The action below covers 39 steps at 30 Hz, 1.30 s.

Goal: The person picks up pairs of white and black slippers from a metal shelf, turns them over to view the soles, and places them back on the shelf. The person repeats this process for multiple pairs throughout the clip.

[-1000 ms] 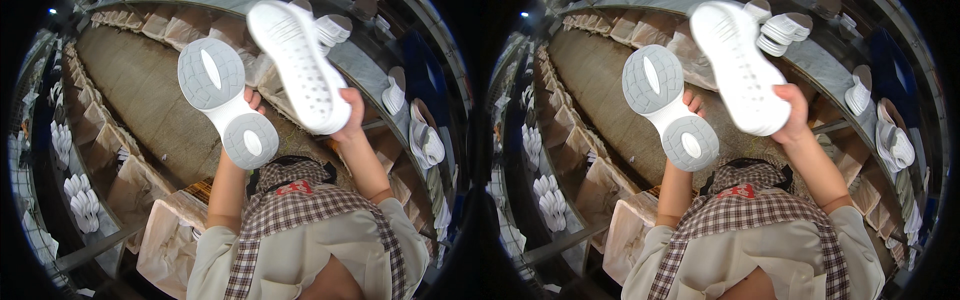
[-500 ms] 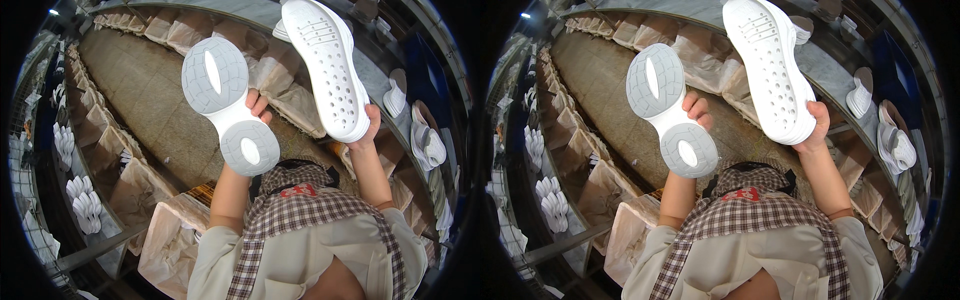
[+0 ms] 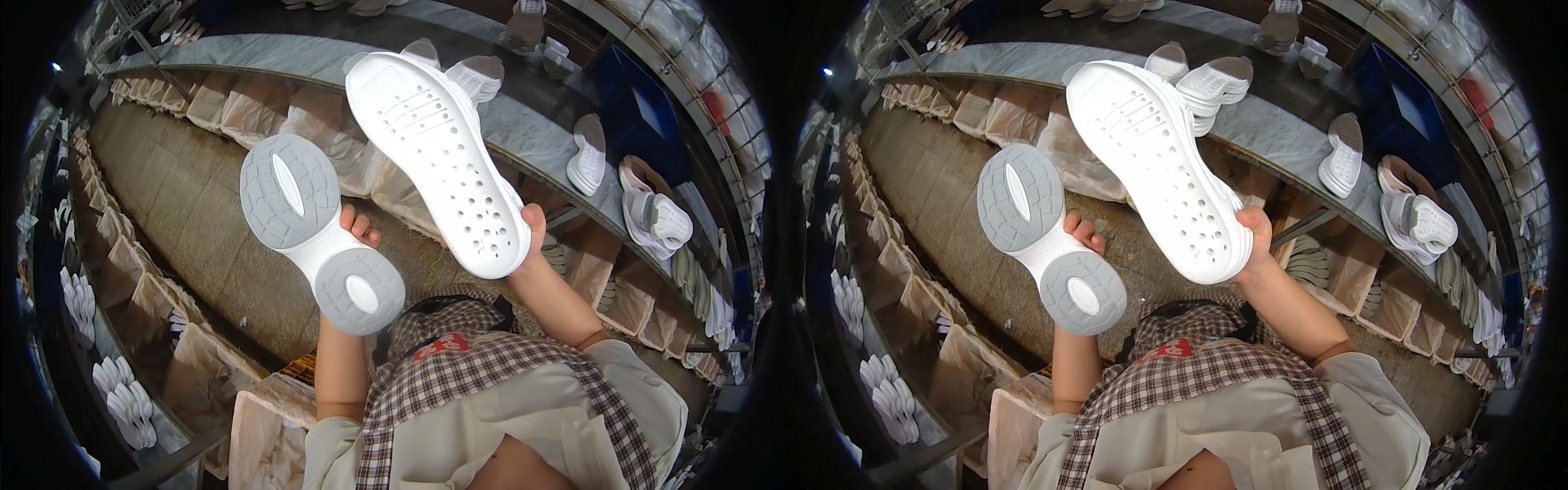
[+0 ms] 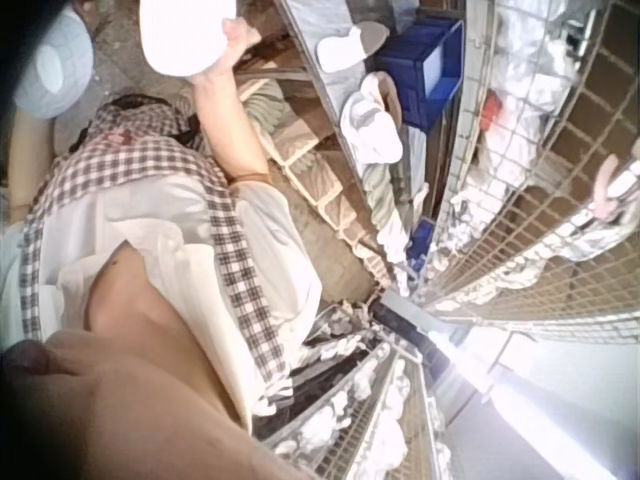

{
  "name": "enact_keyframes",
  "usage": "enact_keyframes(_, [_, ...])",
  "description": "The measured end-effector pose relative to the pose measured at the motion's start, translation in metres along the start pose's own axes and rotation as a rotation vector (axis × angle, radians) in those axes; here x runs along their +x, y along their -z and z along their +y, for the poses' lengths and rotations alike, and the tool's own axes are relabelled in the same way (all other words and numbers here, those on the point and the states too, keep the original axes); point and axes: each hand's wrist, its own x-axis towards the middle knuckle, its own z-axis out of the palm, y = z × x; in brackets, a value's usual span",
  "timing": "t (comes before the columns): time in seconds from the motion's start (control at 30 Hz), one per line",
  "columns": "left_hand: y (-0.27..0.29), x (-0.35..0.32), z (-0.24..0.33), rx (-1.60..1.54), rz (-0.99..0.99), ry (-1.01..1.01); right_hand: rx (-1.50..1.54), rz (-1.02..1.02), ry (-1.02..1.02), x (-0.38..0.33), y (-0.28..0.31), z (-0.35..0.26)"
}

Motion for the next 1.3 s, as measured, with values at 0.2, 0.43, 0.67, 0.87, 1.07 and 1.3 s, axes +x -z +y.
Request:
enact_keyframes(0.2, [-0.008,0.008,0.005,0.738,0.384,-0.148,0.016,-0.051,-0.004,0.002,0.005,0.001])
enact_keyframes(0.43, [-0.017,0.019,-0.004,0.868,0.593,-0.242,0.066,0.037,0.012,-0.002,0.014,-0.001])
enact_keyframes(0.67, [-0.018,0.018,-0.011,0.970,0.603,-0.375,-0.023,-0.018,0.039,-0.003,0.013,-0.007])
enact_keyframes(0.87, [-0.020,0.021,-0.012,0.993,0.568,-0.425,-0.011,-0.022,0.073,-0.005,0.011,-0.010])
enact_keyframes(1.07, [-0.022,0.020,-0.014,1.020,0.638,-0.407,0.073,0.045,0.055,-0.007,0.026,-0.010])
enact_keyframes(1.3, [-0.008,0.026,-0.029,0.782,0.472,-0.236,-0.129,0.024,0.103,-0.002,0.013,-0.007])
